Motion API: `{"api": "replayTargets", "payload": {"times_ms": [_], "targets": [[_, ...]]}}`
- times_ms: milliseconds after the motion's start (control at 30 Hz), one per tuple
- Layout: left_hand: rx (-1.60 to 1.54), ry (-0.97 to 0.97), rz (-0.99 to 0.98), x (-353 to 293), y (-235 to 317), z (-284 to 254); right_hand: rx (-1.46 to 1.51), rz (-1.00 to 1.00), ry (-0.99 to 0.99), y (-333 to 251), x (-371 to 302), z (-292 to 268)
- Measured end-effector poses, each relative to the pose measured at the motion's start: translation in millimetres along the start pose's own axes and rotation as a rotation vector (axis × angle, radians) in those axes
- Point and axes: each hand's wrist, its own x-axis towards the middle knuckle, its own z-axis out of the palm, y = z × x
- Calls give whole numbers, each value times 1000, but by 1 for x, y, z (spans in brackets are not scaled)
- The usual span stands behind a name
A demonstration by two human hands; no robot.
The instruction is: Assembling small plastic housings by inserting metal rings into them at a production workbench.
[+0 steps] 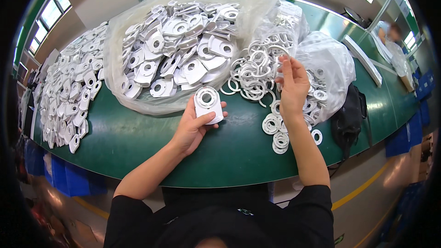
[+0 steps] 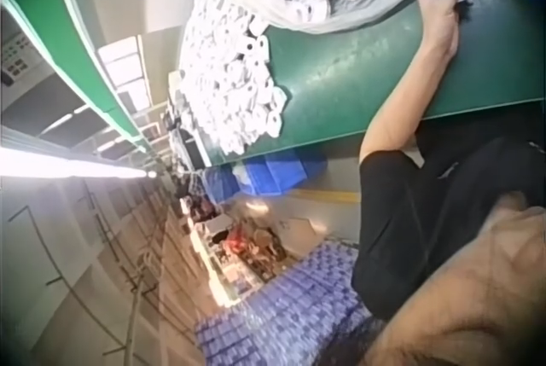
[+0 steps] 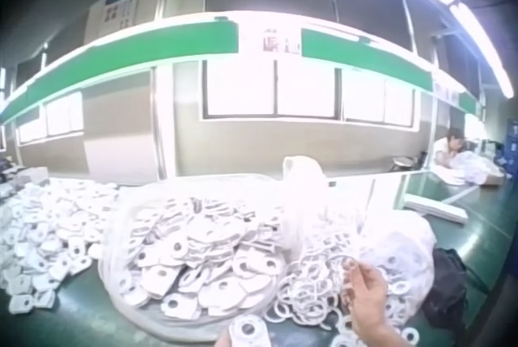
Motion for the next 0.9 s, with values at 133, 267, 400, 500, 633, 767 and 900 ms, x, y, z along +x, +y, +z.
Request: {"api": "replayTargets", "payload": {"times_ms": [133,267,400,500,633,767,900], "targets": [[1,-10,-3,0,1,0,92,-189,81,4,6,-5],[-3,-12,-9,-1,4,2,-20,-265,12,-6,-4,4],[-4,-7,7,-1,3,1,-645,-891,-340,-8,-14,11],[17,27,54,-2,2,2,-811,-835,-665,-10,-27,16],[80,132,161,1,-4,-1,-708,-735,-708,1,-42,25],[100,195,222,3,-4,-2,-587,-331,-697,5,-52,29],[189,210,85,1,6,-2,-430,-177,-754,1,-51,28]]}}
